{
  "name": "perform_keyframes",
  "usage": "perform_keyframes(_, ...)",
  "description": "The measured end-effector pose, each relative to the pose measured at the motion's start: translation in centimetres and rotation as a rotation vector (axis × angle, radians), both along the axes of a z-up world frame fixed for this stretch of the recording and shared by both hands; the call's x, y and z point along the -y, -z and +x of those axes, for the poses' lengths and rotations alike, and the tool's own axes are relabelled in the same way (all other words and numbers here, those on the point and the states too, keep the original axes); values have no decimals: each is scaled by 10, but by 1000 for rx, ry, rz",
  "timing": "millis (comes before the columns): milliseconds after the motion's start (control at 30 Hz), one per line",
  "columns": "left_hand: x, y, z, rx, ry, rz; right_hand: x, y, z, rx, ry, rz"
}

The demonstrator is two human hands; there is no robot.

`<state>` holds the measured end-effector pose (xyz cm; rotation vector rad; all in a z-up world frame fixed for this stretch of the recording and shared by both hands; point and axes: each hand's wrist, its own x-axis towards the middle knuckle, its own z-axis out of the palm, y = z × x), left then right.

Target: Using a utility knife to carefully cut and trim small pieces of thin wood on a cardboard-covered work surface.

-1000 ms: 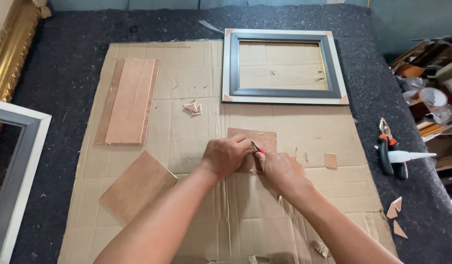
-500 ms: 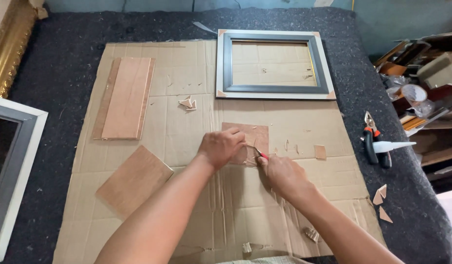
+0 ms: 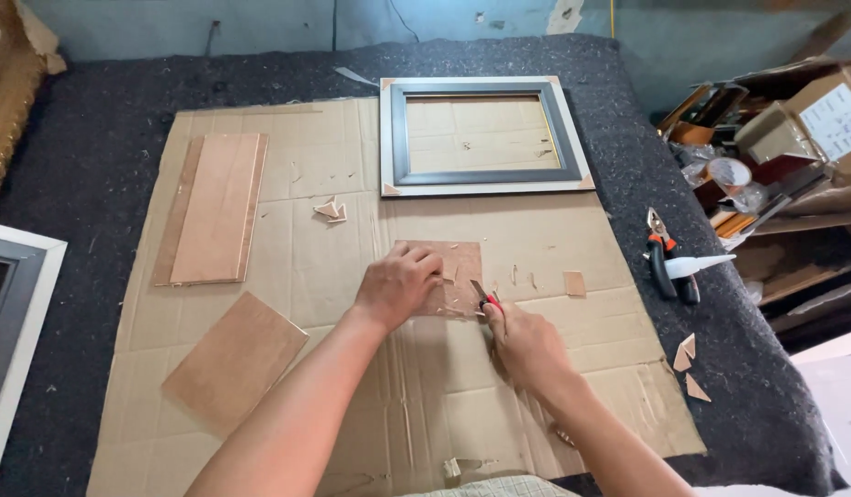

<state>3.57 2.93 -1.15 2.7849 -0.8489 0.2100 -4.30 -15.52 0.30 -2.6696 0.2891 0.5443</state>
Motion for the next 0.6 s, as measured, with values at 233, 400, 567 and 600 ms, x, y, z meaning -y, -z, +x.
perform_keyframes(233,13,5,-11,210,-136,-84,-3,-6,2,1,-8,15)
perform_keyframes(400,21,5,-20,-161,-467,-504,-1,-2,5,-23,18,27)
perform_keyframes(567,9,13,-13,59,-215,-336,-3,-16,13,-53,68,142)
perform_keyframes(600,6,12,-11,76,-146,-288,-5,-21,15,-60,109,210)
